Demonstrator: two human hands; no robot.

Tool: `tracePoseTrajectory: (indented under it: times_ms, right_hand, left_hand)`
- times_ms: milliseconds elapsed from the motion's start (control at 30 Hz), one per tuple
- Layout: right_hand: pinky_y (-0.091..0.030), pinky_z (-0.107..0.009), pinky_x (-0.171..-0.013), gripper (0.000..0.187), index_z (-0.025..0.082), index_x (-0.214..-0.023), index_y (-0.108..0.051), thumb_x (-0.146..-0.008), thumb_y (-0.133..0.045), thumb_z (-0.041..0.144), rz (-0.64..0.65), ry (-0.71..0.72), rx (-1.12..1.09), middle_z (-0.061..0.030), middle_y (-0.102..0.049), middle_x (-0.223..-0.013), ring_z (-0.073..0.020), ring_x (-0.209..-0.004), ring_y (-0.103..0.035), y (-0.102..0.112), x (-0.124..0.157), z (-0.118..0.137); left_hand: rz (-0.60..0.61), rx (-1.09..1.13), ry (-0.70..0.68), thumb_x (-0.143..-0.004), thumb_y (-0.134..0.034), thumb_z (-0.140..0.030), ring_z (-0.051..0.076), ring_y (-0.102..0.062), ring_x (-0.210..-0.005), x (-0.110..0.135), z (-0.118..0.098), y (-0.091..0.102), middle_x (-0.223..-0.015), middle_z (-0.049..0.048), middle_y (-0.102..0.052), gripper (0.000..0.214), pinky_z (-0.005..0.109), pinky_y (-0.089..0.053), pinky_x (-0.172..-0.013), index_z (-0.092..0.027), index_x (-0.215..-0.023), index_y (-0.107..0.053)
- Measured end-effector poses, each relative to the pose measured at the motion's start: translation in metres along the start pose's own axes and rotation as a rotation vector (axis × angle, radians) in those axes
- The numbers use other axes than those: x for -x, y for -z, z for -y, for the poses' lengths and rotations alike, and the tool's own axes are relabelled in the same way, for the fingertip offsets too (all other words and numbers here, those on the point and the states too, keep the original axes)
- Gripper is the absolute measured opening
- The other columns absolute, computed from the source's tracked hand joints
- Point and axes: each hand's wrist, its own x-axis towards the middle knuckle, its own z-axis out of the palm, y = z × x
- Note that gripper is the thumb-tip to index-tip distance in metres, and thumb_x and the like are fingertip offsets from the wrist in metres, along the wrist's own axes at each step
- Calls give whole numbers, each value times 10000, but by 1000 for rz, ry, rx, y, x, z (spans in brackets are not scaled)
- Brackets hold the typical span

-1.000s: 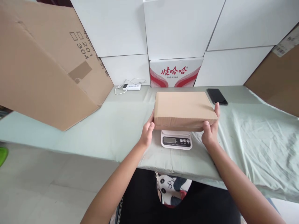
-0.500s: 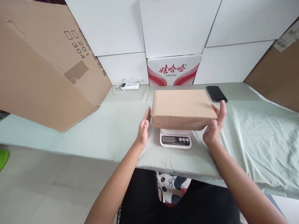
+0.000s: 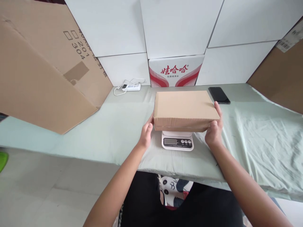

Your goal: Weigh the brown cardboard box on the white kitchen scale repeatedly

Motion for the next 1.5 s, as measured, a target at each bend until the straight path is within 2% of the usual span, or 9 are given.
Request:
tracePoseTrajectory:
  times_ms: [100,200,367,567,700,900,1200,1333,1500]
  right_hand:
    - [-437,-763,-1387,908,328,-1697,-592,-995,-539,902,-8,-16,-28,-133,-644,-1727,-440,-1641,-592,-1,-1,-1]
    - [-461,-793,-1340,893,364,-1728,-552,-1000,-541,881,-34,-29,-89,-135,-703,-1635,-442,-1561,-663,-1,-3,-3]
    - [-462,-762,-1332,822,365,-1727,-545,-1044,-499,821,-90,-30,-127,-129,-730,-1592,-411,-1560,-663,-3,-7,-2]
    - [-534,-717,-1263,845,359,-1685,-588,-1009,-501,858,-102,-91,-133,-127,-727,-1568,-395,-1450,-710,-5,-7,0]
    - [-507,-705,-1289,823,340,-1666,-620,-1013,-495,825,-102,-105,-148,-131,-721,-1572,-388,-1449,-703,-5,-6,-1]
    - [-491,-692,-1296,736,375,-1631,-653,-1044,-488,787,-116,-96,-224,-100,-753,-1525,-363,-1405,-725,-7,-5,-3]
    - [-488,-692,-1275,711,407,-1590,-701,-1021,-511,789,-120,-68,-256,-82,-768,-1478,-379,-1371,-723,-7,-6,-10]
    - [-508,-699,-1243,706,370,-1573,-707,-1016,-510,757,-163,-103,-255,-105,-768,-1458,-396,-1367,-718,-8,-7,-11]
    - [-486,-745,-1266,738,384,-1565,-693,-997,-476,803,-168,-113,-221,-92,-764,-1454,-397,-1411,-712,-8,-9,-12]
  left_hand:
    - [-21,-16,11,-1051,-533,-885,411,-439,-1782,1,2,2,-1737,113,-692,868,589,-349,-1482,-292,-1669,-669]
    - [-87,-14,26,-1046,-552,-882,402,-399,-1805,1,2,5,-1846,84,-574,870,577,-307,-1505,-303,-1687,-656]
    - [-148,-15,21,-1024,-563,-905,377,-344,-1831,-2,4,11,-1921,54,-446,927,530,-305,-1513,-313,-1736,-601]
    - [-153,-15,27,-1022,-557,-912,364,-351,-1829,-3,6,12,-1914,37,-455,919,519,-314,-1512,-331,-1732,-605]
    - [-150,-10,28,-1033,-550,-902,358,-350,-1830,-3,6,12,-1915,37,-450,905,519,-310,-1514,-330,-1732,-606]
    - [-153,-8,24,-1028,-553,-907,376,-352,-1827,-4,6,10,-1912,63,-459,922,538,-306,-1512,-312,-1730,-609]
    - [-77,-64,28,-1027,-545,-913,382,-347,-1829,-4,3,8,-1893,74,-501,935,553,-282,-1517,-297,-1728,-608]
    - [-74,-82,25,-1047,-528,-898,378,-346,-1830,-5,1,8,-1910,66,-468,917,554,-276,-1518,-301,-1739,-592]
    - [-62,-107,12,-1064,-518,-881,377,-333,-1834,-5,0,8,-1928,79,-424,921,548,-269,-1520,-276,-1757,-565]
